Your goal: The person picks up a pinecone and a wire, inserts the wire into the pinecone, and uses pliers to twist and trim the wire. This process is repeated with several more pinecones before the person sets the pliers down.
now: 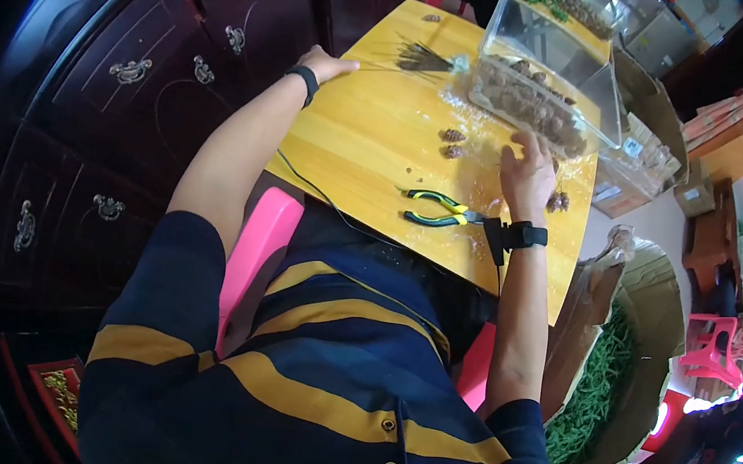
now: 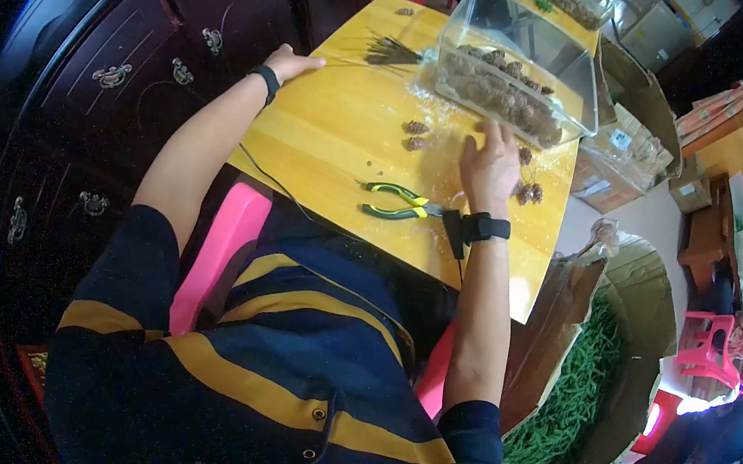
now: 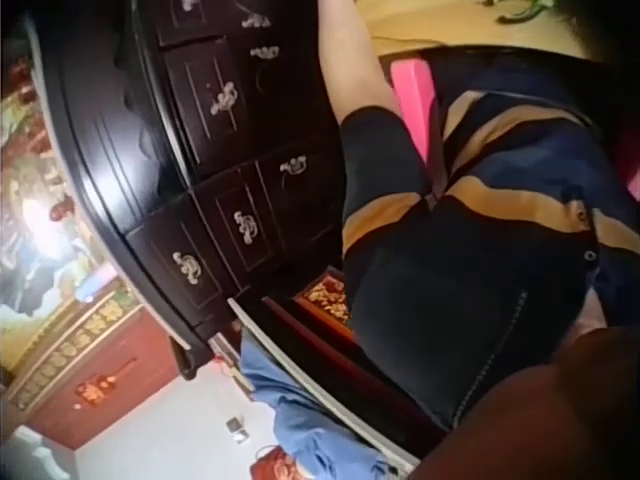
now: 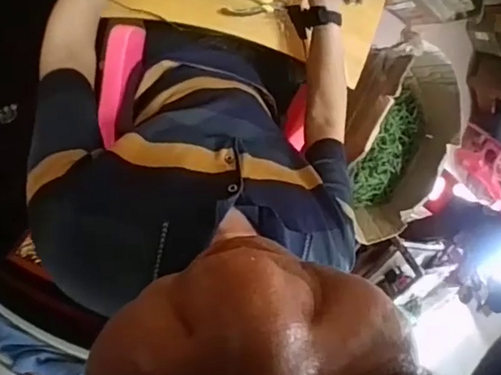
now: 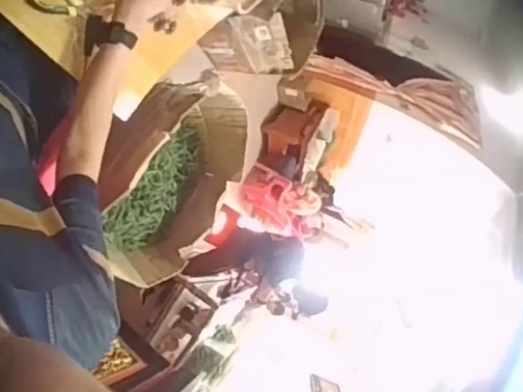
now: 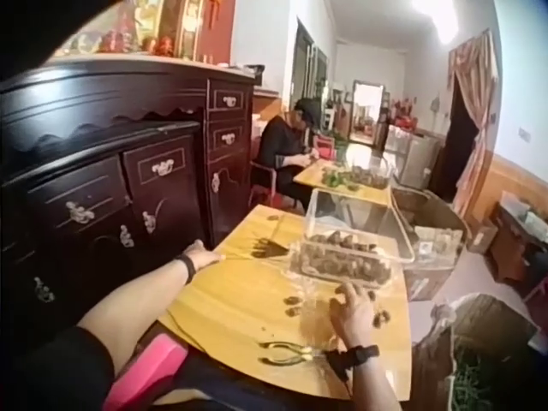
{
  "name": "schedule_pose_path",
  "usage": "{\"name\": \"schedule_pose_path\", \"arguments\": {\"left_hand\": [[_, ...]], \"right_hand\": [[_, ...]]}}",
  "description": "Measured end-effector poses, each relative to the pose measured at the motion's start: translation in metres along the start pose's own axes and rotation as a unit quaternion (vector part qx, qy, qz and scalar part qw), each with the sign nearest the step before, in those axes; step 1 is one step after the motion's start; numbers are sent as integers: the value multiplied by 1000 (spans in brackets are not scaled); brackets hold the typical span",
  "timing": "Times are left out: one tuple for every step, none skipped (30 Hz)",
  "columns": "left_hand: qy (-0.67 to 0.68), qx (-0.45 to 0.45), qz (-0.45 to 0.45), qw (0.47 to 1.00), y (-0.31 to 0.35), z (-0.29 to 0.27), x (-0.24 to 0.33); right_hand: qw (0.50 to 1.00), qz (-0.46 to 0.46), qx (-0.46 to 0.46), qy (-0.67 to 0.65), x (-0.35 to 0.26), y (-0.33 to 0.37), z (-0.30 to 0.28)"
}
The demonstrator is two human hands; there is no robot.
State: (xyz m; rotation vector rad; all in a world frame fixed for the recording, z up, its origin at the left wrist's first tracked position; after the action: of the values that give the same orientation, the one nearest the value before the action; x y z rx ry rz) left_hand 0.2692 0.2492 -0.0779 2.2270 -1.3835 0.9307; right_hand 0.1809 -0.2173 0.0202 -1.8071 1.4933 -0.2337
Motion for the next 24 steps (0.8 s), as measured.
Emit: {"name": "schedule_pose_path", "arguments": {"left_hand": [[33,-52,-12,998,-2,16,6],[67,-101,-26,992,-3,28,11],[101,-147,-41,983,1,42,15],[101,-149,-44,983,0,45,11],[149,-159,-57,974,0,50,8],[197,-168,-70,963,0,55,5],[245,-175,-80,950,0,59,4],[246,-174,-80,950,-2,60,2],[248,-177,-78,949,-2,60,1],[249,-180,-75,949,-2,60,0],[250,-183,-72,948,-2,59,0],[252,-178,-70,948,-2,57,-6],[255,-189,-80,945,3,56,-14],[258,-202,-88,940,9,56,-18],[261,-215,-96,936,14,54,-22],[264,-211,-92,937,20,49,-27],[280,-214,-112,929,30,50,-28],[296,-218,-131,921,41,50,-30],[300,-214,-124,921,48,43,-32],[342,-223,-149,901,56,42,-40],[383,-234,-173,877,63,43,-47],[387,-229,-167,877,65,39,-52],[397,-227,-165,874,67,37,-57],[407,-225,-163,870,69,34,-63]], "right_hand": [[997,14,-45,-56,-5,3,6],[989,26,-88,-115,-12,7,14],[975,37,-130,-174,-17,11,21],[975,38,-134,-174,-23,12,25],[973,18,-154,-174,-33,14,30],[969,-4,-173,-174,-42,15,33],[966,-25,-190,-174,-50,16,36],[966,-28,-190,-173,-52,17,37],[962,-37,-203,-178,-55,20,42],[958,-48,-216,-183,-57,23,47],[954,-59,-227,-187,-61,25,50],[954,-64,-225,-188,-61,26,52],[955,-76,-224,-180,-62,28,53],[956,-85,-222,-169,-61,29,52],[958,-96,-219,-159,-62,30,51],[958,-101,-215,-159,-62,32,50],[959,-88,-225,-150,-57,34,49],[959,-76,-235,-142,-53,37,47],[958,-67,-244,-135,-51,38,44],[959,-75,-238,-135,-50,39,42],[957,-63,-249,-134,-46,41,43],[955,-52,-259,-132,-42,43,43],[953,-39,-270,-131,-38,45,42],[954,-44,-265,-130,-40,45,36]]}}
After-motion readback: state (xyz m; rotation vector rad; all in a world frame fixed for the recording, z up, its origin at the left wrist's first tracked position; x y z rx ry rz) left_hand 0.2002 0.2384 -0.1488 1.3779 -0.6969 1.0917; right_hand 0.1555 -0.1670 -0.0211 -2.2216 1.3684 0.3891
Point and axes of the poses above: each hand's wrist, its own y-axis away from the middle knuckle, its own z-axis out of the palm, x = y × z, the point moved 9 cm from there along -y, towards the middle knuckle, and after that the axes turned 7 degrees about z, right-handed, at the moved point
